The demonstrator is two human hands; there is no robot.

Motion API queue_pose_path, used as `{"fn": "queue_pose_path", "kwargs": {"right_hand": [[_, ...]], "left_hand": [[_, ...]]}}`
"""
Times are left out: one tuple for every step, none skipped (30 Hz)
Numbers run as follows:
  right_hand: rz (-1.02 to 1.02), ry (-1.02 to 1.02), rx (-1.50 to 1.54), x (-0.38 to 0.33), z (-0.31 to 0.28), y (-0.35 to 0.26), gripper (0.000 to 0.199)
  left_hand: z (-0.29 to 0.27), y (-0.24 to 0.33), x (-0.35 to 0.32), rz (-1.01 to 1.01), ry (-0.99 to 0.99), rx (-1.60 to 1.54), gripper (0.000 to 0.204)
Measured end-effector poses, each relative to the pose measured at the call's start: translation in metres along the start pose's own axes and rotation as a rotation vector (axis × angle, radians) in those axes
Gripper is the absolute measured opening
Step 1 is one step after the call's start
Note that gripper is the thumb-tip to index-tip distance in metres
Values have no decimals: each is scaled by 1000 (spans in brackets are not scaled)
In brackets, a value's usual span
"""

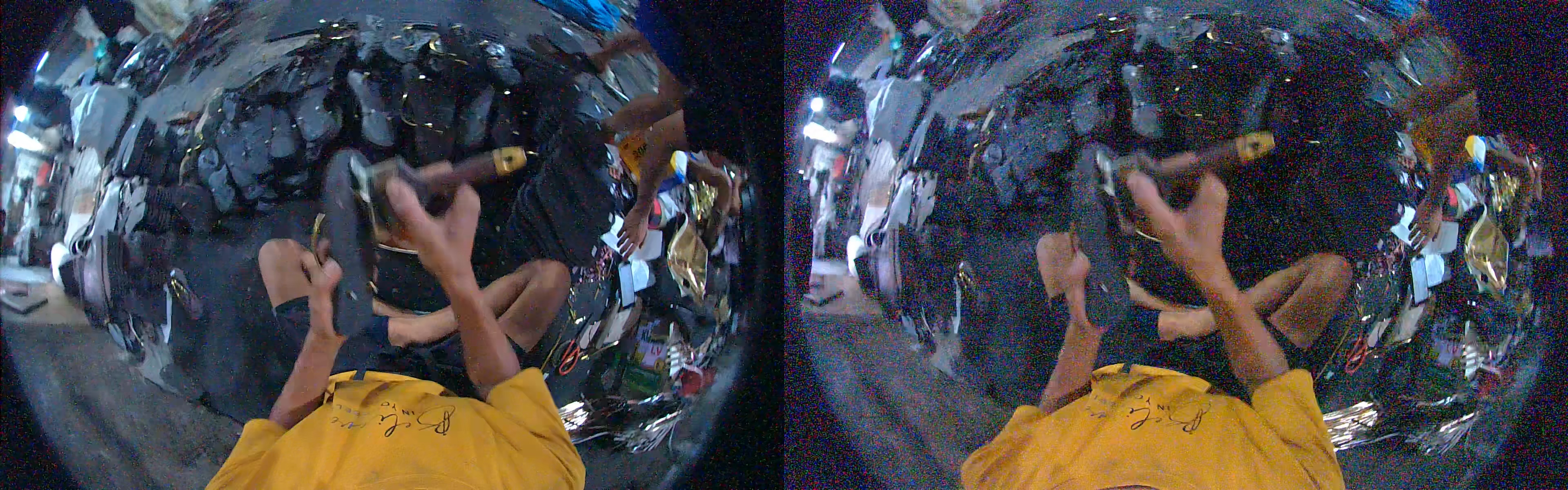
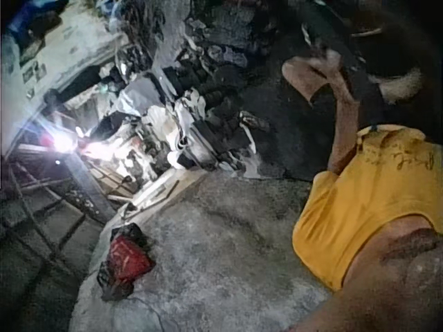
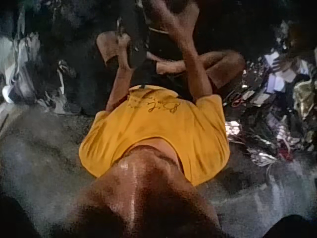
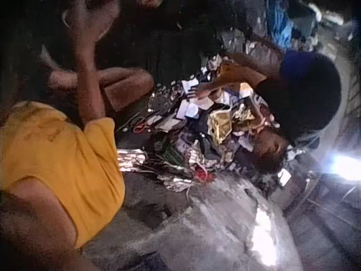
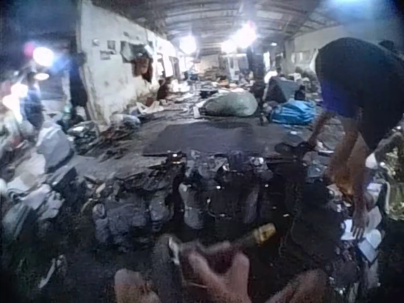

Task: The person sits on the floor and applies a yellowish liquid from a container onto black shoe parts using a brush. They handle the parts one at a time, dip the brush, and spread the liquid over the surfaces before placing the treated parts aside.

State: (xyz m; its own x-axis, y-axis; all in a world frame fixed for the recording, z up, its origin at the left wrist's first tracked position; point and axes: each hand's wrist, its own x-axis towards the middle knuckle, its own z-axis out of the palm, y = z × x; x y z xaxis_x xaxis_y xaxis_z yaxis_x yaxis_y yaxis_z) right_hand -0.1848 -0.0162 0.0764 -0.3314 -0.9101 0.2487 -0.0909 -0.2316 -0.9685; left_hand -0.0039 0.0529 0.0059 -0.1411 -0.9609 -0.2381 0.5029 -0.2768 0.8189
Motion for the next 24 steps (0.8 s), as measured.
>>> {"fn": "queue_pose_path", "kwargs": {"right_hand": [[144,-17,88,-17,-5,-7,23],[111,-18,77,-32,-5,-4,23],[69,-4,69,-44,-6,1,23],[23,69,91,-52,4,7,23],[-27,134,112,-57,15,15,23],[-75,65,37,-64,16,12,23],[-149,3,-34,-62,14,2,23],[-223,-56,-105,-60,13,-3,23],[-331,-78,-69,-61,14,-3,24],[-267,-45,-88,-54,11,0,25],[-203,-11,-107,-41,7,6,26],[-137,16,-113,-34,6,7,27],[-125,34,-177,-38,6,1,28],[-173,3,-138,-44,7,-3,27],[-220,-21,-104,-52,8,-5,27],[-267,-46,-70,-57,9,-6,27],[-92,-36,-128,-43,4,-3,27],[-139,-38,-134,-43,3,-2,26],[-187,-39,-141,-47,2,-2,26],[-236,-42,-149,-50,3,-2,26],[-274,-4,-151,-53,5,-6,24],[-329,37,-157,-49,7,-9,21],[-222,68,-116,-36,5,-4,20],[-120,99,-71,-21,5,3,19]], "left_hand": [[6,2,10,25,-32,-132,53],[14,5,20,52,-64,-264,53],[26,10,32,79,-111,-388,53],[32,14,39,106,-160,-513,54],[31,12,39,97,-170,-563,53],[21,8,36,89,-161,-608,53],[9,1,41,58,-136,-577,52],[-1,-5,45,26,-112,-545,51],[3,-5,46,57,-81,-476,51],[9,-4,46,88,-50,-407,51],[15,-2,45,119,-19,-337,51],[11,-4,52,100,-8,-358,51],[7,-7,54,77,11,-383,50],[1,-12,49,47,44,-412,50],[2,-9,49,-1,29,-490,49],[3,-6,48,33,-20,-505,46],[6,-2,42,60,-59,-522,44],[12,3,44,109,-21,-440,44],[16,4,46,159,17,-360,45],[19,4,41,199,45,-287,44],[22,8,39,246,70,-200,44],[28,12,45,302,87,-121,43],[13,-2,54,345,108,12,43],[4,-8,59,392,128,147,43]]}}
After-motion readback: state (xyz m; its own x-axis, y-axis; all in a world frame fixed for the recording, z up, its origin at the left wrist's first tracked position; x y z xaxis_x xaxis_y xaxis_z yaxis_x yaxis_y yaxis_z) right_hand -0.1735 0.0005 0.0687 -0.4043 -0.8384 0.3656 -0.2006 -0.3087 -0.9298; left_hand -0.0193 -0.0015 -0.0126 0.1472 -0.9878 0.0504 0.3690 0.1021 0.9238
